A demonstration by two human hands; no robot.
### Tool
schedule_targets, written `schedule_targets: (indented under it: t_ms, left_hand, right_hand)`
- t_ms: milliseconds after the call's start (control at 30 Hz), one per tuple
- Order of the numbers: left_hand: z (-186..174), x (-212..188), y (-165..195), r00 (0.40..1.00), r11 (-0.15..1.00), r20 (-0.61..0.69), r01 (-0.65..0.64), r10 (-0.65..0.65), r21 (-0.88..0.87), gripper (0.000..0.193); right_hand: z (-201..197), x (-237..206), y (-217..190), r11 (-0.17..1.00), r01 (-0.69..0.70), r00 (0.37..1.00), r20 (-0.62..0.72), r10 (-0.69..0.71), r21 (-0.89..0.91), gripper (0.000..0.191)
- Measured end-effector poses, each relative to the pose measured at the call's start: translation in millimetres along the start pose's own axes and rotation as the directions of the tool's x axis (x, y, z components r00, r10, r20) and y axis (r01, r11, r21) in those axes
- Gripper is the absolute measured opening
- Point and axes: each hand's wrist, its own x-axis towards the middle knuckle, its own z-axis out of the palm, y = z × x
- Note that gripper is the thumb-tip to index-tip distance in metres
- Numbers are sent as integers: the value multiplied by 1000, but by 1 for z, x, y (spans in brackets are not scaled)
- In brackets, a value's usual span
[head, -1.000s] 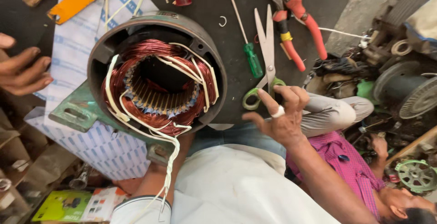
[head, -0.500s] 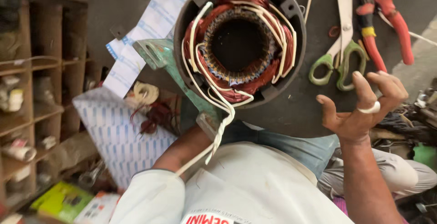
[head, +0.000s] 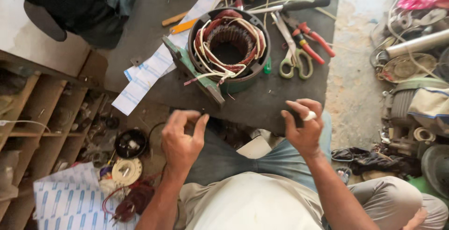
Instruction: The person works on a motor stator, using pliers to strip and cut wires, a hammer to tap the stator, and a screwdriver to adjust internal components. The person also handles a red wire and connects it to a power source.
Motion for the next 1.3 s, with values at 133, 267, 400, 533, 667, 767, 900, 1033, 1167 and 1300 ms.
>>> schedule_targets:
  t_ms: [133,267,400,533,667,767,900,1033,1167,1300]
  left_hand:
    - [24,43,55,914,923,-196,-377,356,-82,47]
    - [38,67,71,912,890,-95,-411,400,-196,41]
    - [29,79,59,926,852,57,-319,374,-416,16]
    - [19,89,38,884,810,87,-377,459,-449,14]
    - [16,107,29,856,771,211,-286,472,-568,16]
    - [14,126,29,813,777,295,-274,502,-566,19]
    - [12,153,28,718,747,438,-173,542,-642,29]
    - [10,167,20,601,681,497,-111,626,-724,31]
    - [-11,162,-4,519,772,651,-28,554,-635,27]
    - [-14,150,-31,546,719,745,330,383,-612,27]
  right_hand:
    - [7,40,-25,989,134,991,17,-135,55,36]
    - [21,86,-40,971,232,962,132,-238,57,44]
    - [38,114,-50,954,280,921,251,-299,108,57]
    - [58,116,-58,957,278,918,270,-289,81,59]
    - [68,113,-60,969,242,934,258,-246,47,54]
    - [72,113,-62,979,200,949,242,-204,42,46]
    - [81,110,-68,990,138,969,209,-135,-2,42]
    - [95,104,-71,993,100,989,117,-92,-65,24]
    - [108,98,-72,994,104,994,-11,-104,-39,24]
    - [111,102,-74,993,106,994,-21,-107,-45,26]
